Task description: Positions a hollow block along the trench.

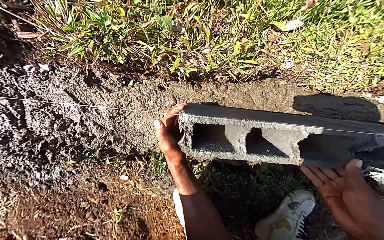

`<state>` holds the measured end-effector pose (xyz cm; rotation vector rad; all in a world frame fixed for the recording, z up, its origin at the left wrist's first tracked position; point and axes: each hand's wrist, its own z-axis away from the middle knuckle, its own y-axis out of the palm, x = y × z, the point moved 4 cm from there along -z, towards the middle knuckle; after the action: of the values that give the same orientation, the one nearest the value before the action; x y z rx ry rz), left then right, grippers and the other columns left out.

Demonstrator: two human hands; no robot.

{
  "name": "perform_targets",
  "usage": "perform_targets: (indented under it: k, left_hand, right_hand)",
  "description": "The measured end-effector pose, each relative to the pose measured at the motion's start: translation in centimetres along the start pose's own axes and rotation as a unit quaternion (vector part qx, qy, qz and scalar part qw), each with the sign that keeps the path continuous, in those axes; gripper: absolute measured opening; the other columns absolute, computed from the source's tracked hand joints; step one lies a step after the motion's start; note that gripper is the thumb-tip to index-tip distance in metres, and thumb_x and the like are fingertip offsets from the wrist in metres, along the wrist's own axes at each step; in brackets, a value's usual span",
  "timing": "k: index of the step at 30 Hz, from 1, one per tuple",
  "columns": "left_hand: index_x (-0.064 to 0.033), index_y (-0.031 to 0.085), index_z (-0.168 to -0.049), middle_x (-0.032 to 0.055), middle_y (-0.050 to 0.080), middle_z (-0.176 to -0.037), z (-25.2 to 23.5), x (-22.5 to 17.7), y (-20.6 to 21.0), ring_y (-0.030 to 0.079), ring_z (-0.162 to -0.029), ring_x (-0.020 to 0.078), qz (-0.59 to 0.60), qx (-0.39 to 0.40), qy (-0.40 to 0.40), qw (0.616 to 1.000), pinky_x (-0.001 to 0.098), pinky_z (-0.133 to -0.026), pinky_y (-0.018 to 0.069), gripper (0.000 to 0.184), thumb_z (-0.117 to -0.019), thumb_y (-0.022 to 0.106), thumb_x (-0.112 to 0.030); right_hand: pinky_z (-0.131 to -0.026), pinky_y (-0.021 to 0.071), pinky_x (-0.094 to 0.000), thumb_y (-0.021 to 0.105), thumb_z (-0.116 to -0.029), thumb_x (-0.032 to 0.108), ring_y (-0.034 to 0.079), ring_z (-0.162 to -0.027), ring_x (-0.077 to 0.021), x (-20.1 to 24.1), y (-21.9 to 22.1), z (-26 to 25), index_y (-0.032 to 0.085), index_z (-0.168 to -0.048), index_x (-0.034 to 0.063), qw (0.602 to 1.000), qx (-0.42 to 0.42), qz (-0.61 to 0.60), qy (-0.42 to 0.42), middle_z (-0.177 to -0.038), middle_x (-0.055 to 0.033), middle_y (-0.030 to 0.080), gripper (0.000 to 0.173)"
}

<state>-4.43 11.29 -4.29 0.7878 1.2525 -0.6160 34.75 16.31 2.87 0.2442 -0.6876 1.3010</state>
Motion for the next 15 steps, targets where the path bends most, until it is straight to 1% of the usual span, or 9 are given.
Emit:
perform_targets:
  k: [2,4,6,8,12,15]
  left_hand:
    - [-0.0119,0.069,-0.119,0.0016,0.069,-0.129,0.01,-0.07,0.04,0.062,-0.125,0.0151,-0.006,-0.004,-0.004,1.000,0.0358,-0.110,0.0481,0.078,-0.1047,0.013,-0.064]
    - [-0.0107,0.069,-0.118,0.0024,0.068,-0.129,-0.01,-0.11,0.01,0.061,-0.125,0.0154,-0.009,-0.001,-0.002,1.000,0.0358,-0.110,0.0474,0.078,-0.1050,0.013,-0.063]
    - [-0.0142,0.071,-0.114,0.0000,0.070,-0.127,-0.09,-0.09,-0.02,0.062,-0.123,0.0140,-0.007,-0.001,0.001,1.000,0.0354,-0.108,0.0491,0.077,-0.1042,0.015,-0.065]
    - [-0.0146,0.072,-0.112,-0.0003,0.070,-0.126,-0.08,-0.14,-0.05,0.063,-0.123,0.0142,-0.005,-0.004,0.000,1.000,0.0356,-0.108,0.0497,0.077,-0.1038,0.016,-0.066]
    - [-0.0141,0.071,-0.116,0.0002,0.070,-0.128,0.02,-0.10,-0.05,0.062,-0.124,0.0136,-0.010,-0.007,-0.005,1.000,0.0353,-0.108,0.0496,0.078,-0.1041,0.013,-0.066]
    - [-0.0161,0.071,-0.113,-0.0006,0.069,-0.128,0.09,-0.01,-0.11,0.062,-0.125,0.0142,-0.010,-0.010,-0.004,1.000,0.0367,-0.109,0.0489,0.076,-0.1045,0.013,-0.065]
  right_hand:
    - [-0.092,0.0631,-0.0394,0.024,-0.1126,0.045,0.075,-0.103,-0.0233,0.01,0.02,-0.04,0.043,-0.139,0.0007,1.000,0.000,-0.001,0.000,-0.119,-0.0104,0.072,0.055]
    - [-0.092,0.0633,-0.0394,0.024,-0.1125,0.045,0.075,-0.103,-0.0232,0.03,0.03,-0.07,0.044,-0.138,0.0012,1.000,0.002,-0.001,0.001,-0.118,-0.0101,0.072,0.055]
    - [-0.092,0.0632,-0.0401,0.025,-0.1123,0.046,0.075,-0.103,-0.0236,0.01,-0.08,-0.11,0.042,-0.141,0.0011,1.000,0.002,0.000,0.000,-0.120,-0.0108,0.071,0.056]
    - [-0.093,0.0629,-0.0403,0.026,-0.1121,0.047,0.074,-0.104,-0.0239,-0.02,-0.11,-0.13,0.041,-0.141,0.0009,1.000,0.001,0.000,-0.001,-0.121,-0.0111,0.070,0.056]
    - [-0.093,0.0631,-0.0396,0.026,-0.1120,0.047,0.075,-0.104,-0.0235,-0.03,-0.12,-0.22,0.042,-0.140,0.0010,1.000,0.000,0.006,-0.002,-0.119,-0.0107,0.071,0.056]
    - [-0.093,0.0628,-0.0394,0.026,-0.1121,0.047,0.075,-0.103,-0.0231,0.01,-0.11,-0.16,0.042,-0.140,0.0012,1.000,-0.005,0.010,-0.003,-0.119,-0.0102,0.071,0.056]
